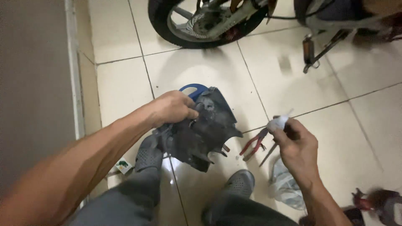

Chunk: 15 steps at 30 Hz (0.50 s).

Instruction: The person sits on a small stool and works on a dark grey motorcycle part, likely a brake caliper. They use a screwdriver to scrape the surface and a syringe to apply a white substance into the component's crevices. The person repeatedly switches between scraping and applying the substance.

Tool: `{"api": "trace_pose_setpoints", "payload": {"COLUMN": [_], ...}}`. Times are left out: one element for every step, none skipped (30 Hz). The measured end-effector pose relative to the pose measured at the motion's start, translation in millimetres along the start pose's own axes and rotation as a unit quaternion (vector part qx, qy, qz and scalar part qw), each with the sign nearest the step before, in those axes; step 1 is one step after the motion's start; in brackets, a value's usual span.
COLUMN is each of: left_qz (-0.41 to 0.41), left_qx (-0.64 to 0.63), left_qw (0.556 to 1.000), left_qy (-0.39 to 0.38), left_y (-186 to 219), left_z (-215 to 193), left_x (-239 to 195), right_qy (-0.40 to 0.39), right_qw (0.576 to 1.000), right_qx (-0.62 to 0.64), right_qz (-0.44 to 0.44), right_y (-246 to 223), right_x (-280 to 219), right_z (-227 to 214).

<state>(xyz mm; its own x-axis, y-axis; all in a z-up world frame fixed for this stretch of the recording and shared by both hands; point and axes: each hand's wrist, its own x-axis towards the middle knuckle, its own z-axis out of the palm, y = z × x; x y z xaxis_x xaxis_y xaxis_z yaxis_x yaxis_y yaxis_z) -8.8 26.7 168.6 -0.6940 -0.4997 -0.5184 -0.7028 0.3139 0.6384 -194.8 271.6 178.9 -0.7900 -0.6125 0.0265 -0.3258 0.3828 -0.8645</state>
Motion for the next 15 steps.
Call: {"api": "trace_pose_setpoints", "payload": {"left_qz": [0.004,0.031,0.058,0.065,0.071,0.074,0.078,0.079,0.079,0.081,0.086,0.091,0.093,0.099,0.106], "left_qx": [-0.005,0.000,0.006,0.003,0.023,0.044,0.043,0.031,0.019,0.018,0.006,-0.005,-0.006,-0.022,-0.039], "left_qw": [1.000,0.999,0.998,0.998,0.997,0.996,0.996,0.996,0.997,0.996,0.996,0.995,0.994,0.993,0.992], "left_qy": [0.006,0.008,0.010,0.015,0.010,0.003,0.007,0.011,0.015,0.020,0.034,0.047,0.051,0.057,0.063], "left_y": [-3,-6,-7,2,10,17,24,25,27,33,40,46,43,40,38], "left_z": [4,9,14,12,11,11,12,16,20,18,15,15,23,33,44], "left_x": [5,11,19,3,-11,-26,-30,-37,-44,-45,-45,-46,-25,-3,20], "right_qy": [-0.001,-0.009,-0.017,-0.013,-0.027,-0.043,-0.040,-0.055,-0.071,-0.071,-0.083,-0.094,-0.093,-0.094,-0.094], "right_qw": [1.000,1.000,1.000,1.000,0.999,0.997,0.997,0.995,0.992,0.992,0.992,0.991,0.991,0.986,0.980], "right_qx": [-0.003,-0.008,-0.012,-0.016,-0.030,-0.042,-0.044,-0.065,-0.086,-0.086,-0.093,-0.100,-0.100,-0.127,-0.153], "right_qz": [-0.008,-0.005,-0.001,-0.009,0.020,0.052,0.048,0.053,0.059,0.053,0.025,-0.001,-0.006,-0.048,-0.089], "right_y": [-15,-29,-43,-58,-72,-84,-99,-113,-126,-133,-140,-144,-135,-125,-115], "right_x": [-4,-8,-12,-17,-20,-25,-28,-35,-42,-45,-47,-52,-46,-40,-34], "right_z": [-3,-7,-11,-13,-15,-15,-16,-14,-12,-13,-13,-14,-17,-21,-25]}}
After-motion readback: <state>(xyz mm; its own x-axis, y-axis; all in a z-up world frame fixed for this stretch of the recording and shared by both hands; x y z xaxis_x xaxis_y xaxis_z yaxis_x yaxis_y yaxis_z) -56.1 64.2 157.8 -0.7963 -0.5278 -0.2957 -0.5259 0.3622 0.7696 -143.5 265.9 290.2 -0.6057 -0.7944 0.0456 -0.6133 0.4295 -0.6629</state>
